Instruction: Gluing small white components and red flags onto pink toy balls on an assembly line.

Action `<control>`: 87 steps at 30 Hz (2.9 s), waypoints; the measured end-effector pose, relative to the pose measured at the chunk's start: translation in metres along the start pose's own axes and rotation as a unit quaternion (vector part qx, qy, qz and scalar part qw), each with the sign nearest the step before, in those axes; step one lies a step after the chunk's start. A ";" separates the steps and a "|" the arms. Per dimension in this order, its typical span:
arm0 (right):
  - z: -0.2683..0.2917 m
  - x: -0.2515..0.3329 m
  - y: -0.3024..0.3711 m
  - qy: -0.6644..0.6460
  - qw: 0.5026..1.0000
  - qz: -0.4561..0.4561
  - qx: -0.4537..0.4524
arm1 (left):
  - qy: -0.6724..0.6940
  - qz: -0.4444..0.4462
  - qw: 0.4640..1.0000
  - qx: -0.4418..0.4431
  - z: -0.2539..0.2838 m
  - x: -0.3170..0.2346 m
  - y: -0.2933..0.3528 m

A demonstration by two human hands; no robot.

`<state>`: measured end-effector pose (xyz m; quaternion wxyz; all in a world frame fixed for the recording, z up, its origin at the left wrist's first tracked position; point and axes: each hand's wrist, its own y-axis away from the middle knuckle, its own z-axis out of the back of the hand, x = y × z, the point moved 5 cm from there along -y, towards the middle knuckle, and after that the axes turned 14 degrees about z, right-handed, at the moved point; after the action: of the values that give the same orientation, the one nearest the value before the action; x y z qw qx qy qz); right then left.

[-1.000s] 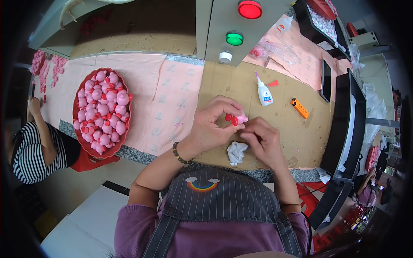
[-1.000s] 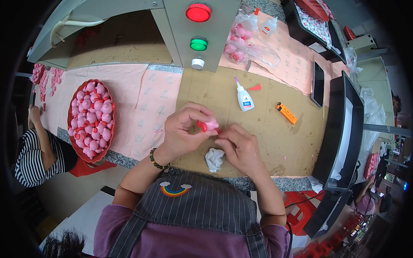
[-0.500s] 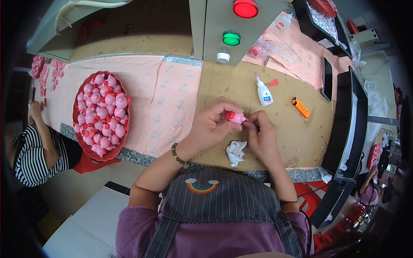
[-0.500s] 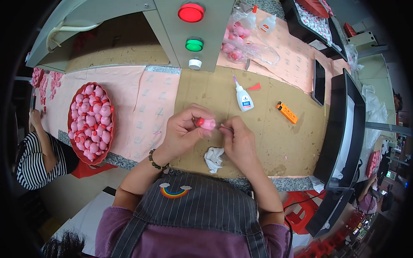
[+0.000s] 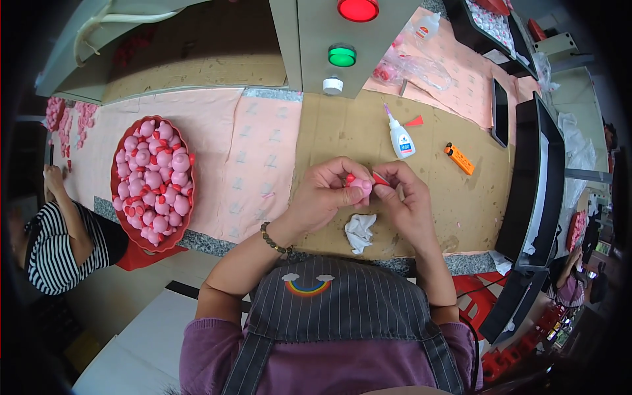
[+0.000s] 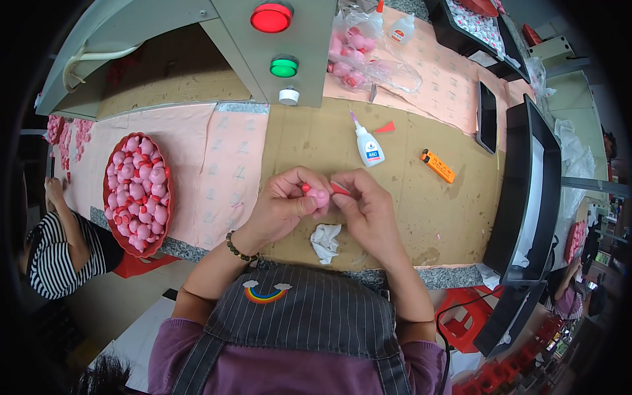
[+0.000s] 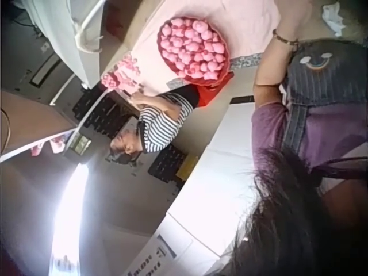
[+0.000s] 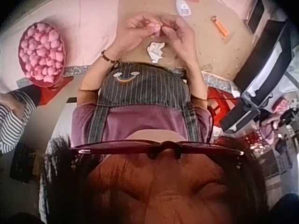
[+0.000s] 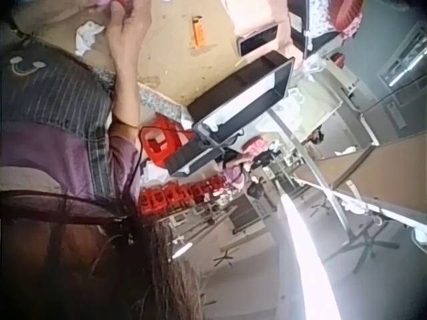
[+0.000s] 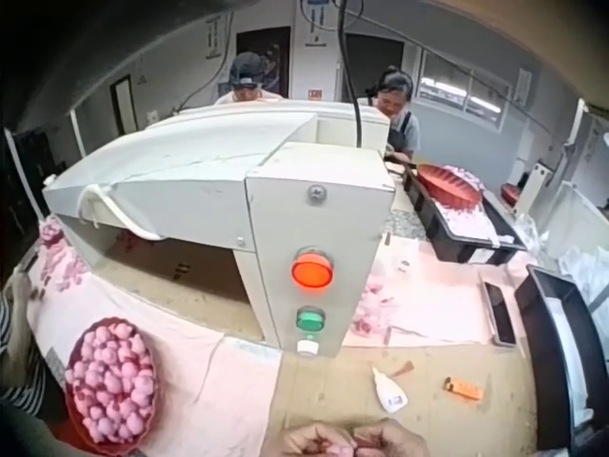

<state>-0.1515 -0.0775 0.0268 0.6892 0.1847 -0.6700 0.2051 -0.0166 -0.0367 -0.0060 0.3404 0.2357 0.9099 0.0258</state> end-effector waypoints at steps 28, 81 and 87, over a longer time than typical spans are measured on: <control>-0.010 0.034 0.029 0.207 0.894 0.389 -0.080 | -0.093 -0.079 0.991 -0.046 -0.022 0.006 0.013; -0.019 0.008 -0.009 0.483 0.847 0.223 -0.010 | 0.233 0.060 0.970 0.029 -0.011 0.005 0.005; -0.026 0.007 -0.011 0.445 0.873 0.201 0.012 | 0.266 0.052 0.962 0.036 -0.004 0.004 0.006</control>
<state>-0.1239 -0.0729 0.0329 0.8559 -0.0562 -0.3127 0.4079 -0.0194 -0.0290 -0.0037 0.0759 0.2794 0.9544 0.0729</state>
